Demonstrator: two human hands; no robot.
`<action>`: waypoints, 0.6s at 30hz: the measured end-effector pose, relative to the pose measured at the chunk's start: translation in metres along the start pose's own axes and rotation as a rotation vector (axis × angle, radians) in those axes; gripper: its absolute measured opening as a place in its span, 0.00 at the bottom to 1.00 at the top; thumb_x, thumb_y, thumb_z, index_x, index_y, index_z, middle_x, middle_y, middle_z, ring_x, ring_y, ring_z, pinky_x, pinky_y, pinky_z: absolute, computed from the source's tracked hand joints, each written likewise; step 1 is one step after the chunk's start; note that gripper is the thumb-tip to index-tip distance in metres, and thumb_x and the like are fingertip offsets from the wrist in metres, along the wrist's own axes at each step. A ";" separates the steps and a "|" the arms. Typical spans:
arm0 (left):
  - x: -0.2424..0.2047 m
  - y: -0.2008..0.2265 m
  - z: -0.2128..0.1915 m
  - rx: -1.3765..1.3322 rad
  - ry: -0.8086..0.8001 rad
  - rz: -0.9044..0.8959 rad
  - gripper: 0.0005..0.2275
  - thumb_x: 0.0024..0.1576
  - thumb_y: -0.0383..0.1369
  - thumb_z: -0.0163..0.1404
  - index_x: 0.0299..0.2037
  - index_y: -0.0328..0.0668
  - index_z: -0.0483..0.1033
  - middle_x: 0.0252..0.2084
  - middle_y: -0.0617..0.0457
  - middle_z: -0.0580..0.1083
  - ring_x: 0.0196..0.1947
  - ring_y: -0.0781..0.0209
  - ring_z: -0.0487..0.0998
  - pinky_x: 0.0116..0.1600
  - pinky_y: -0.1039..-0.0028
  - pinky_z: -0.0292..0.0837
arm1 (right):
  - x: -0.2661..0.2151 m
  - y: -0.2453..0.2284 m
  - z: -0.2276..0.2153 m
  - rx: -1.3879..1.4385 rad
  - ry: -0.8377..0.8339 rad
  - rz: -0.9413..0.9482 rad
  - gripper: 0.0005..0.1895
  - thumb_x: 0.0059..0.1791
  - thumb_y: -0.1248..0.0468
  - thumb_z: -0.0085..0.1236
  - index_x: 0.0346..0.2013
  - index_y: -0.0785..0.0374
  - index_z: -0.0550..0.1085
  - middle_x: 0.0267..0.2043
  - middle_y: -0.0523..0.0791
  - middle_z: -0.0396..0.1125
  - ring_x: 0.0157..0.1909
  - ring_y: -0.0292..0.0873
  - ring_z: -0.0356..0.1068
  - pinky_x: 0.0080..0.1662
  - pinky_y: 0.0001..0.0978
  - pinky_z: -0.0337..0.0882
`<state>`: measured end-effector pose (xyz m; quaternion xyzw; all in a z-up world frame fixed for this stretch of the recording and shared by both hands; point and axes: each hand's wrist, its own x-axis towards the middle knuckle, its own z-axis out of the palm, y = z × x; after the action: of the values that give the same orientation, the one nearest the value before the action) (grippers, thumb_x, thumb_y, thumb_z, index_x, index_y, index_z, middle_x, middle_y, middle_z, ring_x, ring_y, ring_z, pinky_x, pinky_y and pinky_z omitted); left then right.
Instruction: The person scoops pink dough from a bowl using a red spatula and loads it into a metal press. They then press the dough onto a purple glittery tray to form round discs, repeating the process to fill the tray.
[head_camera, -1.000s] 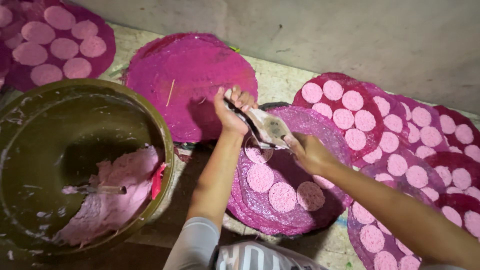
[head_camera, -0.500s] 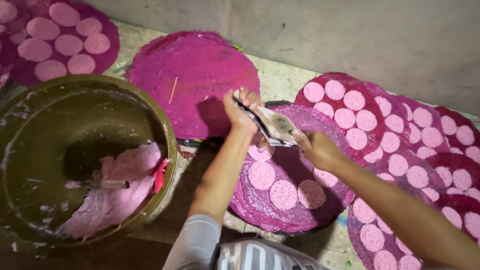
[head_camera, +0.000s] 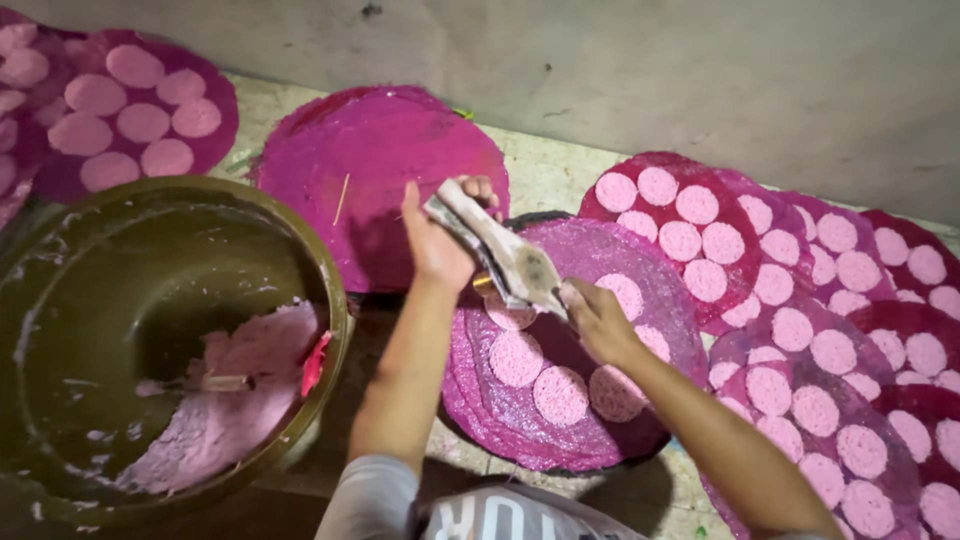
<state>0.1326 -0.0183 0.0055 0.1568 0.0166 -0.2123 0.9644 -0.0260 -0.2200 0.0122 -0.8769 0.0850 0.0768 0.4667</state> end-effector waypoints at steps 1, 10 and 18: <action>-0.011 0.002 -0.003 0.256 0.022 0.037 0.25 0.57 0.57 0.35 0.38 0.41 0.72 0.36 0.49 0.74 0.37 0.56 0.75 0.45 0.65 0.69 | -0.009 0.011 0.004 0.086 0.016 -0.017 0.37 0.53 0.36 0.30 0.43 0.64 0.77 0.18 0.44 0.61 0.17 0.39 0.59 0.21 0.35 0.64; -0.092 -0.075 -0.022 2.194 0.028 0.193 0.47 0.43 0.44 0.69 0.68 0.32 0.52 0.61 0.35 0.60 0.63 0.38 0.58 0.66 0.46 0.51 | -0.098 0.079 0.003 0.592 0.452 -0.347 0.44 0.53 0.27 0.32 0.39 0.68 0.73 0.25 0.43 0.66 0.20 0.34 0.61 0.21 0.28 0.61; -0.096 -0.090 -0.013 2.307 0.034 0.254 0.49 0.41 0.42 0.69 0.71 0.37 0.51 0.64 0.37 0.61 0.65 0.39 0.59 0.67 0.47 0.51 | -0.203 0.163 -0.021 0.693 0.739 -0.203 0.39 0.56 0.30 0.39 0.38 0.67 0.69 0.25 0.45 0.64 0.22 0.38 0.60 0.25 0.29 0.58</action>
<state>0.0080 -0.0531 -0.0240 0.9460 -0.1898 -0.0010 0.2628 -0.2587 -0.3117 -0.0640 -0.6432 0.1791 -0.3164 0.6738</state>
